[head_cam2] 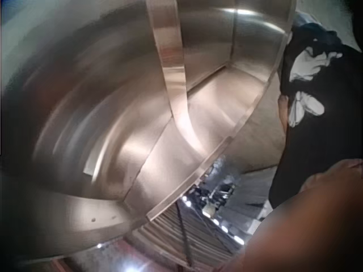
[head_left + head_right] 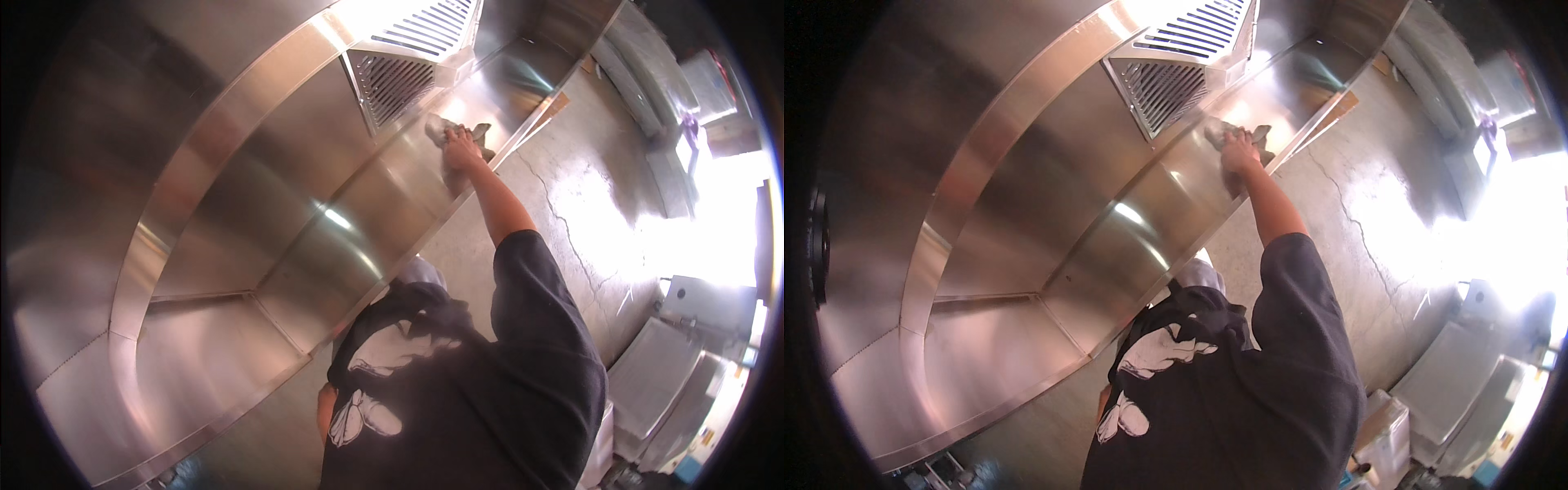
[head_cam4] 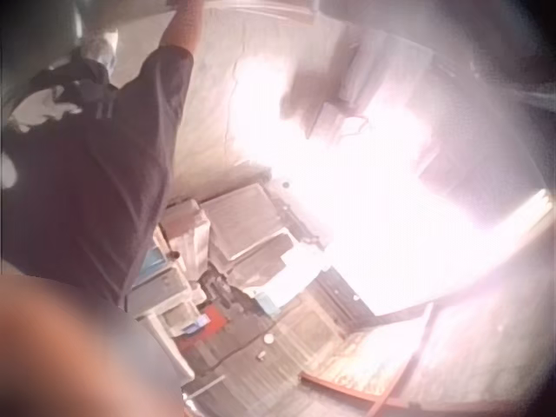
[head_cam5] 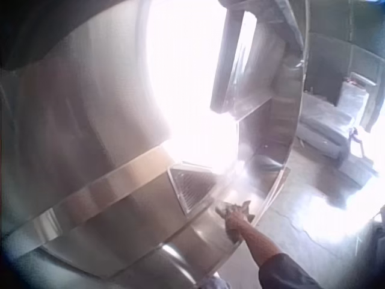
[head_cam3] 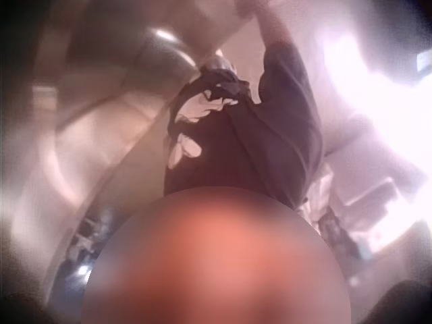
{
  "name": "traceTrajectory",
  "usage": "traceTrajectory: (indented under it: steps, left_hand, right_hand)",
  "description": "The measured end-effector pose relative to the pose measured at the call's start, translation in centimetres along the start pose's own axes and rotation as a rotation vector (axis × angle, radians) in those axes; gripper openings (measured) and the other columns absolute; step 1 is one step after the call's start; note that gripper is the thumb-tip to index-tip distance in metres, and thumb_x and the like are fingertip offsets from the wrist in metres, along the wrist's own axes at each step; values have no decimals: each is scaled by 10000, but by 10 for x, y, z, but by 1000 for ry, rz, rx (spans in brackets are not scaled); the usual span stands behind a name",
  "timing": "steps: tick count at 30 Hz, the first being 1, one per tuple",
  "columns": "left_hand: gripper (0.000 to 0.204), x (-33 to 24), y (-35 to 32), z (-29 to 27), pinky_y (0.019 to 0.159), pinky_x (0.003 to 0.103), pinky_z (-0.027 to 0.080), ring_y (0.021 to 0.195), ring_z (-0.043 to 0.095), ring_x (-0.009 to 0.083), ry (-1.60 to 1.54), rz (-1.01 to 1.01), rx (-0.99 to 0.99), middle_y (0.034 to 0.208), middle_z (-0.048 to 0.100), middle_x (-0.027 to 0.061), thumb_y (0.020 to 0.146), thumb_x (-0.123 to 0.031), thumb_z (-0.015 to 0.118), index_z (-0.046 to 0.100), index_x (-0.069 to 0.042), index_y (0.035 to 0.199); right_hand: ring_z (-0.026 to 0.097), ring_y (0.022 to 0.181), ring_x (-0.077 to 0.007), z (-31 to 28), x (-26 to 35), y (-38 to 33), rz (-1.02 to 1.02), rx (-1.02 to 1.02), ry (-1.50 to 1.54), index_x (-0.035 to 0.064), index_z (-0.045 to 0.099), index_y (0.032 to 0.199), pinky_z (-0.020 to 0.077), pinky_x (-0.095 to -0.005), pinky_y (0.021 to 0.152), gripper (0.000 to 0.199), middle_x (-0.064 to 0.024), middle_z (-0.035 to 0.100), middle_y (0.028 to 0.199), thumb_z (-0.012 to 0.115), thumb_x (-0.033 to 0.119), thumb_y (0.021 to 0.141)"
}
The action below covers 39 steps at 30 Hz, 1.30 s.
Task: The person wipes a large stainless steel kitchen hood with a yellow sponge, then walks to a workbench and picks up a cloth. They continue wiping the hood and a nearby stainless steel cabinet with the cloth, moving around the workshop to reach different sections.
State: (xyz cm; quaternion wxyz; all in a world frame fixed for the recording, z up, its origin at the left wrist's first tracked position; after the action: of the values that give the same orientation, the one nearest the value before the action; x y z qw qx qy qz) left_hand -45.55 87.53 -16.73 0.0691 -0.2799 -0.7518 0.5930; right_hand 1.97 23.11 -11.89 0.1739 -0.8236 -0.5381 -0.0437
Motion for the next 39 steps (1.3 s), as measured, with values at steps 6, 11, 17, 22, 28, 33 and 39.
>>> traceTrajectory:
  steps: [6, 11, 17, 22, 28, 33, 39]
  left_hand:
    - [447, -181, -80, 52, 950, 351, 491, 1033, 673, 239, 16, 339, 45, 1092, 727, 151, 1048, -337, 535, 624, 40, 1271]
    - [368, -271, -134, 75, 989, 339, 481, 1082, 651, 223, -276, 496, -176, 1188, 703, 151, 1045, -197, 541, 588, 6, 1348]
    - [387, -260, -156, 120, 980, 345, 484, 1093, 643, 214, -355, 349, -309, 1230, 684, 163, 1046, -195, 538, 562, 11, 1372]
    - [402, -267, -160, 185, 963, 347, 489, 1095, 648, 217, -503, 328, -224, 1229, 687, 170, 1043, -212, 545, 556, 8, 1380]
    - [402, -299, -164, 251, 925, 367, 522, 1068, 678, 244, -292, 441, -201, 1209, 696, 180, 1033, -239, 575, 563, -38, 1380]
    - [361, -262, -193, 288, 910, 355, 529, 1055, 686, 232, -353, 295, -451, 1153, 709, 162, 1028, -233, 595, 588, -33, 1330]
    - [358, -236, -208, 396, 925, 356, 515, 1035, 678, 229, -864, 130, -491, 1153, 709, 128, 1049, -288, 548, 599, -34, 1296]
  right_hand:
    - [435, 1406, -355, 74, 92, -88, -929, 349, -318, 171, 574, 1390, 393, -510, 1139, 459, -128, 462, 1530, 555, 300, 950]
    - [443, 1421, -350, 66, 46, -36, -978, 333, -55, 218, 566, 1428, 356, -511, 1166, 503, -119, 486, 1530, 607, 263, 928]
    - [316, 1463, -448, -27, -120, 147, -12, -57, -68, 232, 481, 1500, 321, -498, 1190, 540, -282, 352, 1560, 508, 287, 964]
    - [407, 1403, -363, -3, -55, 107, -381, 23, -280, 238, 616, 1387, 381, -591, 1086, 468, -152, 490, 1492, 556, 198, 924]
    - [372, 1468, -339, 61, 40, -2, -1304, 226, -239, 281, 560, 1432, 267, -575, 1194, 579, -105, 485, 1533, 620, 134, 874]
    - [623, 1174, -384, 2, -65, 126, -895, 121, -294, 122, 630, 1287, 499, -490, 988, 413, -225, 640, 1271, 602, 171, 878]
    - [718, 961, -341, -9, -104, 128, -1038, 125, -523, 170, 742, 1127, 584, -437, 830, 408, -161, 742, 1018, 739, 143, 720]
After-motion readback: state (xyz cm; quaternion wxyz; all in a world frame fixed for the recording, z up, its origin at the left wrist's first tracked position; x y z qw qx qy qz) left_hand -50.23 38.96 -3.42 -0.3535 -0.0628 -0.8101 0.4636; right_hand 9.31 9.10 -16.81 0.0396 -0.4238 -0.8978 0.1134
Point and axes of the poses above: each hand's wrist, its own y-axis towards the middle knuckle, its own z-axis out of the palm, x = y × z, the point moved 3 cm from there along y, towards the middle knuckle
